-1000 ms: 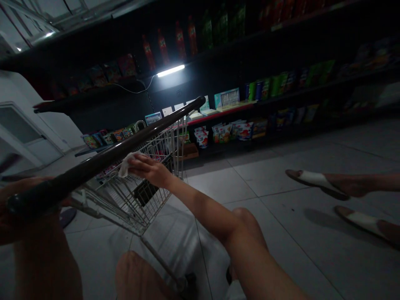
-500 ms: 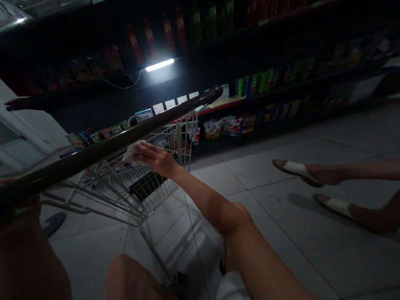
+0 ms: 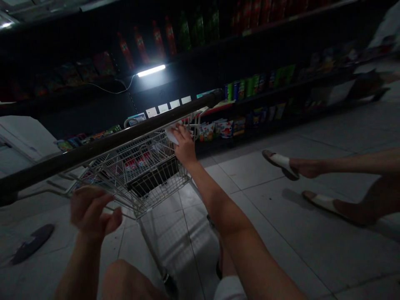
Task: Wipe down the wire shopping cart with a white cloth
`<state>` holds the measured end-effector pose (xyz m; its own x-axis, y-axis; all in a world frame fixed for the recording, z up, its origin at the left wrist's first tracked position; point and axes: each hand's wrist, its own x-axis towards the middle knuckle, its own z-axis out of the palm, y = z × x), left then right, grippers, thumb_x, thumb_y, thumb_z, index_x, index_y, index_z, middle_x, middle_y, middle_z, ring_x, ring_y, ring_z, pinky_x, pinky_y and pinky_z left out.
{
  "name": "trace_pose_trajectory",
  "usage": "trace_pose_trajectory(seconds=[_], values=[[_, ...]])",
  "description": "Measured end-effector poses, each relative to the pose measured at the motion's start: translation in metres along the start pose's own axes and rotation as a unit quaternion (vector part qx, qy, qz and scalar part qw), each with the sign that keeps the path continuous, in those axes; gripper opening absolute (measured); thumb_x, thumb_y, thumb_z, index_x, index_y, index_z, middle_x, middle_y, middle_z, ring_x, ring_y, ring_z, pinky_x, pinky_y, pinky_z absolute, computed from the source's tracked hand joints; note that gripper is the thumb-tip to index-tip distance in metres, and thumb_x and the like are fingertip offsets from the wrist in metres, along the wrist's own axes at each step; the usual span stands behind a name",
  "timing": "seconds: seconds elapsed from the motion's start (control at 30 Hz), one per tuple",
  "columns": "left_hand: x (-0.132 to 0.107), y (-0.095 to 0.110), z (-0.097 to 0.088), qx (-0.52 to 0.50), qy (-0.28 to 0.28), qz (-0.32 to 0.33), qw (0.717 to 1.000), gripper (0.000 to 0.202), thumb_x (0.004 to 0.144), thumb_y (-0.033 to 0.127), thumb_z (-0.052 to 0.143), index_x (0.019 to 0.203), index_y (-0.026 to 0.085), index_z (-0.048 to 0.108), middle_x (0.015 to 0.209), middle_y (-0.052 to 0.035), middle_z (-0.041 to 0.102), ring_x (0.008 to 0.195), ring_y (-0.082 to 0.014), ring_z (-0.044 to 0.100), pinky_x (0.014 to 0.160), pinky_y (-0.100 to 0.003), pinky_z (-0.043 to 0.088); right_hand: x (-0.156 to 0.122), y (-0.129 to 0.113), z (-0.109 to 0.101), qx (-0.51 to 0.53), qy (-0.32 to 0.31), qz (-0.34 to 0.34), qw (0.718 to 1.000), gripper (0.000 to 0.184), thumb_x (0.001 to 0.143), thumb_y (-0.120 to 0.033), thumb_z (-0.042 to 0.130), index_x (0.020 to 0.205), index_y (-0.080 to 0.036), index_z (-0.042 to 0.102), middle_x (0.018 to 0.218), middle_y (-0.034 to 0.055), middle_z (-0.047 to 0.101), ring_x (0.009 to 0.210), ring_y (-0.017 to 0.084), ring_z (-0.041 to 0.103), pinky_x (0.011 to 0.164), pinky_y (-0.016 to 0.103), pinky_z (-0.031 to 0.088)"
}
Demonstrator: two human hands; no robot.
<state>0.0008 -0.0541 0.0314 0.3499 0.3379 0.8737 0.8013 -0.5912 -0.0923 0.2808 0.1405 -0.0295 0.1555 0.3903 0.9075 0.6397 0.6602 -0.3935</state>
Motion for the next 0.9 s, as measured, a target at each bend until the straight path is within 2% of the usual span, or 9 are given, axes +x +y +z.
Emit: trace_pose_trajectory(seconds=[0.1, 0.2, 0.3, 0.43, 0.53, 0.63, 0.73, 0.83, 0.9], values=[[0.041, 0.000, 0.036, 0.104, -0.001, -0.019, 0.994, 0.030, 0.083, 0.051, 0.058, 0.092, 0.023, 0.066, 0.095, -0.0095, 0.070, 0.100, -0.0283, 0.063, 0.091, -0.045, 0.046, -0.008, -0.027, 0.021, -0.004, -0.020, -0.002, 1.000, 0.066, 0.077, 0.002, 0.045, 0.138, -0.020, 0.055, 0.152, 0.0050, 0.045, 0.148, 0.026, 0.032, 0.123, 0.053, 0.035], [0.088, -0.020, 0.053, 0.209, -0.134, -0.098, 0.964, 0.055, 0.088, 0.064, 0.045, 0.104, 0.018, 0.068, 0.099, -0.0139, 0.071, 0.109, -0.0346, 0.061, 0.097, -0.049, 0.043, -0.017, -0.046, 0.030, -0.013, -0.086, -0.064, 0.994, 0.062, 0.083, 0.001, 0.043, 0.140, -0.021, 0.053, 0.154, 0.0015, 0.043, 0.151, 0.021, 0.027, 0.125, 0.044, 0.034], [0.110, -0.036, 0.059, 0.272, -0.238, -0.114, 0.925, 0.062, 0.086, 0.069, 0.044, 0.103, 0.016, 0.071, 0.102, -0.0176, 0.072, 0.112, -0.0397, 0.060, 0.098, -0.051, 0.041, -0.013, -0.031, 0.017, -0.039, -0.138, -0.117, 0.983, 0.054, 0.090, -0.002, 0.039, 0.136, -0.023, 0.057, 0.152, -0.0007, 0.047, 0.150, 0.018, 0.029, 0.126, 0.037, 0.033], [0.110, -0.042, 0.065, 0.308, -0.261, -0.101, 0.909, 0.059, 0.089, 0.064, 0.046, 0.114, 0.016, 0.068, 0.109, -0.0185, 0.072, 0.115, -0.0397, 0.059, 0.099, -0.050, 0.040, 0.001, 0.018, -0.016, -0.069, -0.127, -0.109, 0.983, 0.054, 0.090, -0.002, 0.038, 0.134, -0.024, 0.059, 0.152, -0.0013, 0.047, 0.149, 0.019, 0.031, 0.125, 0.042, 0.034], [0.109, -0.041, 0.070, 0.296, -0.259, -0.114, 0.912, 0.060, 0.092, 0.060, 0.042, 0.117, 0.012, 0.067, 0.112, -0.0204, 0.071, 0.111, -0.0394, 0.062, 0.099, -0.049, 0.041, 0.001, 0.033, -0.020, -0.068, -0.083, -0.070, 0.992, 0.061, 0.086, 0.001, 0.038, 0.138, -0.026, 0.054, 0.154, -0.0027, 0.042, 0.150, 0.021, 0.028, 0.125, 0.047, 0.034], [0.111, -0.039, 0.073, 0.283, -0.260, -0.118, 0.916, 0.059, 0.093, 0.059, 0.042, 0.117, 0.012, 0.067, 0.112, -0.0206, 0.070, 0.110, -0.0391, 0.062, 0.099, -0.050, 0.041, -0.011, 0.019, -0.005, -0.054, -0.040, -0.034, 0.997, 0.066, 0.084, 0.002, 0.038, 0.143, -0.025, 0.048, 0.156, -0.0015, 0.039, 0.152, 0.022, 0.023, 0.125, 0.051, 0.031], [0.112, -0.038, 0.074, 0.283, -0.264, -0.126, 0.913, 0.061, 0.092, 0.061, 0.042, 0.117, 0.011, 0.067, 0.110, -0.0213, 0.071, 0.111, -0.0407, 0.062, 0.098, -0.052, 0.041, -0.023, -0.005, -0.002, -0.030, -0.071, -0.087, 0.993, 0.066, 0.083, 0.003, 0.038, 0.142, -0.024, 0.050, 0.152, -0.0004, 0.045, 0.151, 0.020, 0.026, 0.125, 0.046, 0.033], [0.112, -0.037, 0.075, 0.287, -0.273, -0.124, 0.910, 0.062, 0.092, 0.061, 0.040, 0.120, 0.012, 0.065, 0.108, -0.0202, 0.072, 0.110, -0.0400, 0.062, 0.097, -0.051, 0.042, -0.017, -0.014, -0.024, -0.018, -0.067, -0.138, 0.988, 0.063, 0.082, 0.002, 0.038, 0.138, -0.024, 0.054, 0.148, -0.0014, 0.050, 0.147, 0.018, 0.034, 0.124, 0.041, 0.036], [0.112, -0.035, 0.074, 0.299, -0.270, -0.114, 0.908, 0.060, 0.093, 0.059, 0.039, 0.123, 0.013, 0.064, 0.109, -0.0188, 0.072, 0.110, -0.0386, 0.063, 0.099, -0.050, 0.041, 0.001, -0.010, -0.043, -0.027, -0.009, -0.103, 0.994, 0.063, 0.082, 0.000, 0.040, 0.138, -0.024, 0.053, 0.148, -0.0011, 0.049, 0.146, 0.021, 0.035, 0.124, 0.046, 0.035]])
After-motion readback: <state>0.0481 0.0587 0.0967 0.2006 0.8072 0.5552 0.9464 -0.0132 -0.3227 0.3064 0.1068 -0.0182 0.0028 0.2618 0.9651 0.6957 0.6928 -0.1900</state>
